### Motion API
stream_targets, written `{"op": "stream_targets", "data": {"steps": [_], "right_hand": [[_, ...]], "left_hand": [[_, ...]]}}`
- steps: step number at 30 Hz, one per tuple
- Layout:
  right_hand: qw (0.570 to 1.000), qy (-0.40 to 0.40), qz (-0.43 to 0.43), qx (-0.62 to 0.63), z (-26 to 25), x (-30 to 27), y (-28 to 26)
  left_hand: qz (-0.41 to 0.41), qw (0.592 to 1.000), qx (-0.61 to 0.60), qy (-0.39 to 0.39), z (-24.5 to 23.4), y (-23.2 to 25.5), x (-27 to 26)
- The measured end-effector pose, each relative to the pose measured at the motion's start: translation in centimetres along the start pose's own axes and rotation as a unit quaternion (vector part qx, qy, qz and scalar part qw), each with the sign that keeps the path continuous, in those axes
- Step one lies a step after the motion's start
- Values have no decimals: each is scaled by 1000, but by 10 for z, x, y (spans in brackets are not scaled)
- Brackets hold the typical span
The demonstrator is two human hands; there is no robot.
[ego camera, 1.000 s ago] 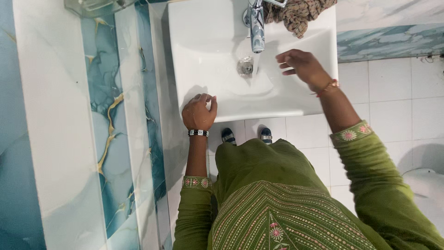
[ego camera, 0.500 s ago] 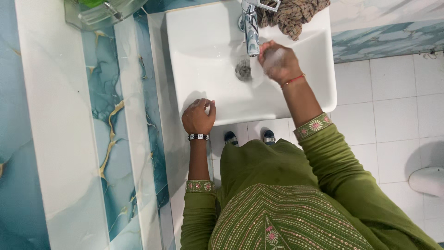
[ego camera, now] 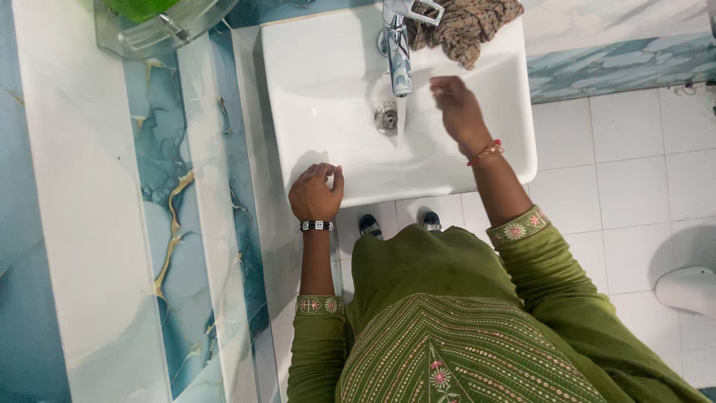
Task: The person pours a blue liquid from a plastic bottle onto a sink and wipes the basin with a cloth before rinsing their hands under the faucet.
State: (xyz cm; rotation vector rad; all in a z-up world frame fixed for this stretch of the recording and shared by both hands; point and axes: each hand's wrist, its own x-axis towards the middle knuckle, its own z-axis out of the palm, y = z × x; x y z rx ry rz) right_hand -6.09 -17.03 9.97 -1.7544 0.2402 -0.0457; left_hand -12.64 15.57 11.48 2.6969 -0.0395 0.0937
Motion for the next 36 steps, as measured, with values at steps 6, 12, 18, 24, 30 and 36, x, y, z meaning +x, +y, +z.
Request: {"op": "stream_targets", "data": {"steps": [6, 12, 18, 24, 30, 36], "right_hand": [[786, -71, 349, 506, 76, -5, 34], [685, 48, 349, 638, 92, 25, 88], [637, -15, 250, 729, 131, 34, 1], [655, 30, 240, 716, 121, 4, -4], [711, 112, 305, 624, 114, 5, 72], [774, -207, 198, 565, 159, 4, -42]], "left_hand": [[-3, 1000, 10, -6, 3, -2, 3], [10, 999, -31, 20, -5, 1, 0], [5, 1000, -12, -5, -3, -1, 2], [13, 1000, -13, 23, -7, 1, 0], [-5, 1000, -8, -3, -4, -2, 2], [17, 1000, -14, 21, -7, 0, -1]]}}
